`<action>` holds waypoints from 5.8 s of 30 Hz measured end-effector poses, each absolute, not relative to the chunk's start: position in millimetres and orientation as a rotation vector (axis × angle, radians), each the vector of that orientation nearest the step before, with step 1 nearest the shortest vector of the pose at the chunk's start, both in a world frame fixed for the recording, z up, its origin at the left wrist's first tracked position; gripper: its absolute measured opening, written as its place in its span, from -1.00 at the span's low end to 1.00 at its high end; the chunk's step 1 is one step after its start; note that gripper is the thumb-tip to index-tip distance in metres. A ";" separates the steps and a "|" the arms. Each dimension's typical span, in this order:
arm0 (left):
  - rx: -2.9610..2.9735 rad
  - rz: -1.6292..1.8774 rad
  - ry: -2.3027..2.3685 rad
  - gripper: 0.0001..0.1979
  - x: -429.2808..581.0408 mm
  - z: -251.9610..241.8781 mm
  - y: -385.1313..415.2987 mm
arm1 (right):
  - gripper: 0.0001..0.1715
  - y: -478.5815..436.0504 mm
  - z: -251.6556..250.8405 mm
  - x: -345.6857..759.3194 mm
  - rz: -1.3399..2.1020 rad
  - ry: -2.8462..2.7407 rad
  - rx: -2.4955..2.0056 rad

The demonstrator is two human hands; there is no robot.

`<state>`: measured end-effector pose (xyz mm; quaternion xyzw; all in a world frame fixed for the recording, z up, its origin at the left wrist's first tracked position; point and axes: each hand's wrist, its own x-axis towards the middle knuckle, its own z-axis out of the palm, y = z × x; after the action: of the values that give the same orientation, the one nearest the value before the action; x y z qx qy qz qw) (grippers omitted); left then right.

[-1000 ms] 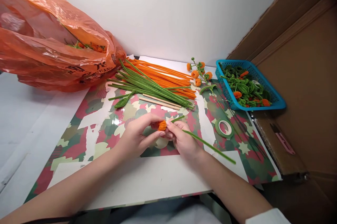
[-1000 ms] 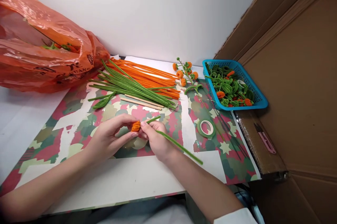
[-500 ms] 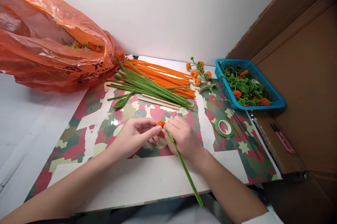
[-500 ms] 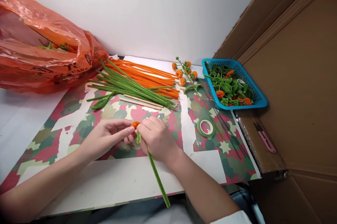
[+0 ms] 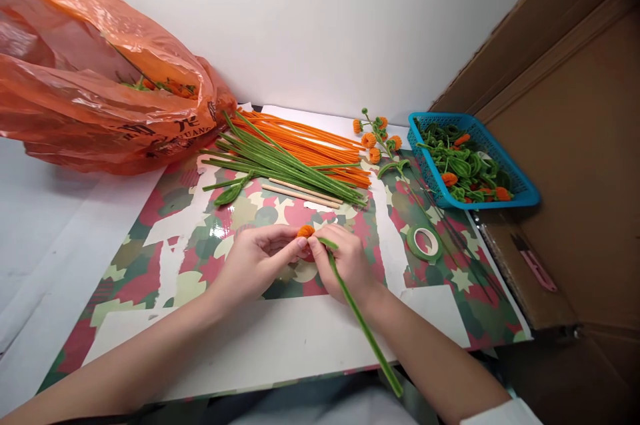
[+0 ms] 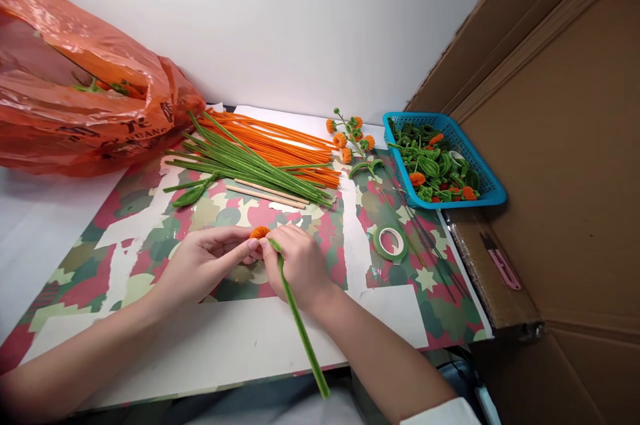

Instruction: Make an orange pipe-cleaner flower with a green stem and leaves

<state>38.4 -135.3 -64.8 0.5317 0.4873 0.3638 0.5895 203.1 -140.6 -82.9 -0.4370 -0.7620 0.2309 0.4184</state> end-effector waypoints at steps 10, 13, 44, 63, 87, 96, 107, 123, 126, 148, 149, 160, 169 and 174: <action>1.176 0.835 1.027 -0.74 38.2 -62.5 -131.0 | -0.71 -135.9 -81.7 207.9 0.573 -2.027 -0.957; 1.217 0.947 1.055 -0.78 41.4 -64.5 -136.1 | -0.73 -138.0 -79.5 205.8 0.688 -1.903 -0.992; 0.938 0.859 1.087 -0.62 39.5 -68.1 -130.4 | -0.80 -139.9 -67.5 205.7 1.411 -1.233 -1.134; 1.018 0.878 1.165 -0.67 41.3 -66.7 -131.0 | -0.84 -137.0 -81.0 203.9 1.445 -1.188 -1.089; 0.881 0.802 1.014 -0.77 31.9 -75.2 -126.7 | -0.84 -135.1 -74.9 203.4 1.399 -0.990 -1.124; 0.945 0.681 1.031 -0.76 29.9 -71.4 -127.8 | -0.85 -136.8 -75.7 203.3 1.340 -1.036 -1.138; 0.819 0.722 0.911 -0.76 32.5 -72.9 -127.2 | -0.73 -134.4 -76.5 202.6 1.608 -0.790 -1.066; 0.724 0.706 0.937 -0.67 36.0 -70.6 -126.2 | -0.66 -134.0 -77.3 203.4 1.768 -0.609 -1.045; 0.764 0.713 0.960 -0.68 35.0 -70.5 -127.2 | -0.78 -135.6 -73.6 202.6 1.615 -0.795 -1.105; 1.138 0.817 1.169 -0.72 37.1 -60.9 -131.3 | -0.72 -135.7 -72.2 202.8 1.557 -0.886 -1.132; 1.167 0.822 1.176 -0.72 37.2 -60.6 -131.8 | -0.74 -136.3 -72.4 202.6 1.529 -0.935 -1.142; 1.194 0.806 1.099 -0.74 36.6 -60.0 -130.1 | -0.66 -132.9 -71.9 204.7 1.681 -0.861 -1.096; 0.835 0.831 1.019 -0.68 35.9 -67.8 -126.0 | -0.64 -133.6 -71.6 203.3 1.713 -0.795 -1.131; 0.861 0.692 1.004 -0.72 32.2 -70.0 -123.8 | -0.63 -132.9 -72.4 202.5 1.707 -0.828 -1.144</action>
<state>32.2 -123.8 -70.0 0.3918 0.4565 0.3146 0.7343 202.5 -132.9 -72.4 -0.4620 -0.3342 0.6895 0.4467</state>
